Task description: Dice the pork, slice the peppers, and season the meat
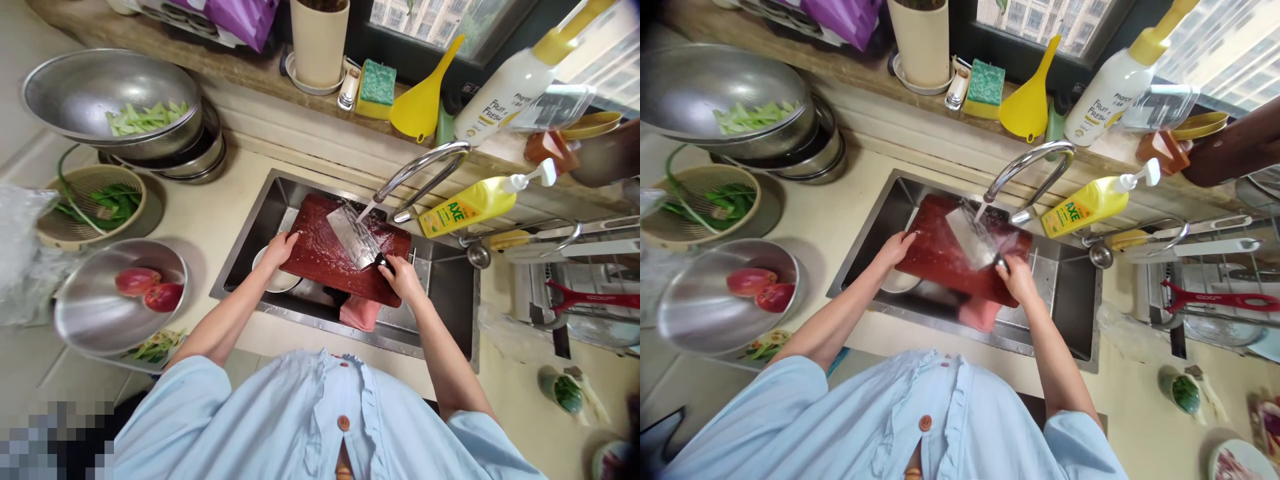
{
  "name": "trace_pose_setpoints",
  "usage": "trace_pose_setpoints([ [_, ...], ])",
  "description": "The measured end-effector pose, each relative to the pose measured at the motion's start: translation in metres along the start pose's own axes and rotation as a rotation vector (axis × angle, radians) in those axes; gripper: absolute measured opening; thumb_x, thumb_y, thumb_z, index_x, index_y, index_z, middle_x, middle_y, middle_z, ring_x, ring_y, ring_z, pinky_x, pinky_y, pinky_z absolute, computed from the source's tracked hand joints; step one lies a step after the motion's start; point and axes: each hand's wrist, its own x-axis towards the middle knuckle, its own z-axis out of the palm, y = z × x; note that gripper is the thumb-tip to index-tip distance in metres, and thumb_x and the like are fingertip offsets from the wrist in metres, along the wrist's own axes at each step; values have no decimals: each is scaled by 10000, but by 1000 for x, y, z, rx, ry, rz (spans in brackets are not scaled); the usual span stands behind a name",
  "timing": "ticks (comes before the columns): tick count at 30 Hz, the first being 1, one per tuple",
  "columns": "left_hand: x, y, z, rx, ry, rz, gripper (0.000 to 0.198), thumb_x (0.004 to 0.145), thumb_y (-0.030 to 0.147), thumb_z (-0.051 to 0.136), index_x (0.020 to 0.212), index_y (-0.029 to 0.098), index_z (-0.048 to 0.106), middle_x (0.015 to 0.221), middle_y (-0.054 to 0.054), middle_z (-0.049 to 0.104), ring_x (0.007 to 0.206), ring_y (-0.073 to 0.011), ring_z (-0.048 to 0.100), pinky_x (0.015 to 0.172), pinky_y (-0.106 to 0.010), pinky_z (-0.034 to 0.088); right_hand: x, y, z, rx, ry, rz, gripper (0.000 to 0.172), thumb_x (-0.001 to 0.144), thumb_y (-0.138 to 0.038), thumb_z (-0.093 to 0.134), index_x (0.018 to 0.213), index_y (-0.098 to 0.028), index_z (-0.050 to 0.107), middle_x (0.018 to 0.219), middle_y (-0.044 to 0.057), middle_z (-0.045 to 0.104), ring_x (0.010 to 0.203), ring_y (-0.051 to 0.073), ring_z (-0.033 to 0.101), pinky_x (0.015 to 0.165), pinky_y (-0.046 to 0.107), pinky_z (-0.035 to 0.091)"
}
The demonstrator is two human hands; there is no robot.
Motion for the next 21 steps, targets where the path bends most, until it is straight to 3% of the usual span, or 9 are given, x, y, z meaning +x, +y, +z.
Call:
trace_pose_setpoints([
  [2,0,-1,1,2,1,5,426,920,477,416,958,126,654,949,-157,709,923,-298,662,786,-338,464,-9,-8,3,-321,164,-104,419,932,-406,457,1204,-103,560,1229,225,575,1172,327,531,934,459,438],
  [5,1,-3,1,14,7,9,427,922,472,416,963,120,654,967,-165,706,930,-303,663,802,-341,462,-21,-25,24,-520,180,-235,625,946,-477,446,1383,-30,416,1468,279,386,1408,369,276,1076,533,296],
  [11,1,-5,3,2,22,17,421,920,472,420,952,123,654,966,-166,702,934,-313,661,805,-350,457,2,-63,69,-545,75,-265,830,915,-583,460,1448,37,321,1556,289,215,1465,372,146,1147,532,163],
  [14,1,-5,3,-15,17,12,426,920,477,415,955,127,654,947,-153,703,916,-306,660,796,-349,457,6,-64,70,-512,45,-290,819,924,-579,443,1460,27,312,1568,271,199,1474,347,133,1157,511,165],
  [18,0,-3,3,-16,6,15,435,922,479,421,968,118,659,958,-157,702,921,-301,656,803,-346,454,-6,-51,60,-559,104,-211,812,934,-573,424,1452,42,316,1553,295,215,1453,382,177,1137,551,170],
  [21,-2,-2,4,-28,4,5,429,926,461,427,988,105,658,988,-169,699,939,-304,654,812,-346,452,10,-57,61,-586,94,-196,868,912,-610,438,1429,79,332,1542,316,219,1440,409,190,1140,540,165],
])
